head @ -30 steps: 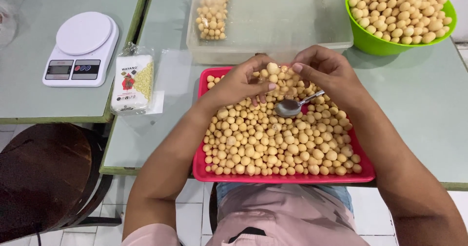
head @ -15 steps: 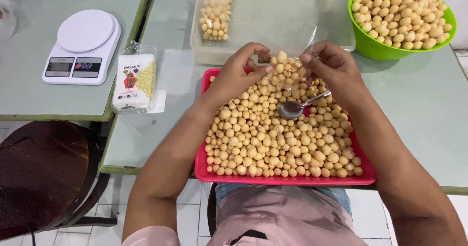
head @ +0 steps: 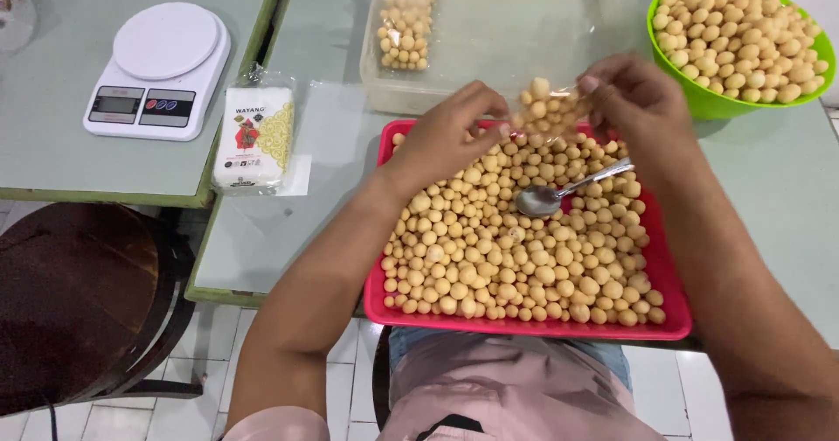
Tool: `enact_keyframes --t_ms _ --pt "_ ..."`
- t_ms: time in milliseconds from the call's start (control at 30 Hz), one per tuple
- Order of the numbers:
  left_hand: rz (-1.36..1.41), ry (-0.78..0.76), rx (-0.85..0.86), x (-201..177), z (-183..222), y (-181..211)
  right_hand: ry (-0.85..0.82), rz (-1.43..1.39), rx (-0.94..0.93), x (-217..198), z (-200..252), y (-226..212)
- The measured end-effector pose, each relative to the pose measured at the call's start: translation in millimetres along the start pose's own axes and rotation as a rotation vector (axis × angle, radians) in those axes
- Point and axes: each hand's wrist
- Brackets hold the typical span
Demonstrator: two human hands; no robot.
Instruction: The person scoops small round snacks from a red tray into clear plastic bags using a metal spoon. They seal each bag and place it into a clear plastic container. The process is repeated multiple times.
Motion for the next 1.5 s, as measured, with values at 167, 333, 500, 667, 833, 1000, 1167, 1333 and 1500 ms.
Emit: enact_keyframes --t_ms 167,333,500,667,833,1000,1167,1333,1500 --pt "-0.100 -0.185 -0.050 -7.7 2.1 14.4 -0.031 0.192 -0.071 1.4 -29.9 -27.2" --pt "-0.176 -0.378 0.007 -10.3 4.4 22.7 -0.106 0.181 -0.185 34.8 -93.4 -14.1" --pt "-0.189 -0.237 0.158 -6.6 9.7 27.4 -0.211 0.151 -0.080 95.2 -149.2 33.1" --pt "-0.190 0.004 0.284 -7.4 14.2 29.2 -0.284 0.197 0.098 136.8 -159.8 47.8" --pt "-0.146 0.079 0.299 -12.1 14.2 34.0 -0.287 0.054 0.188 150.8 -173.7 68.8" --pt "-0.139 0.101 0.341 -12.3 14.6 34.6 -0.309 -0.007 0.263 151.0 -167.5 59.3" --pt "-0.168 0.117 0.358 -11.2 13.6 30.6 -0.303 0.134 0.305 145.1 -161.1 47.7" --pt "-0.184 0.097 0.333 -9.0 14.1 29.8 -0.299 0.207 0.293 147.2 -161.8 46.3" --pt "-0.176 0.115 0.340 -12.0 14.1 33.2 -0.215 0.185 0.303 152.8 -172.5 53.4"
Point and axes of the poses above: each hand's wrist, its own z-axis away from the middle knuckle, its own x-axis out of the palm, y = z × x, and after that the axes turned 5 degrees about -z, right-handed
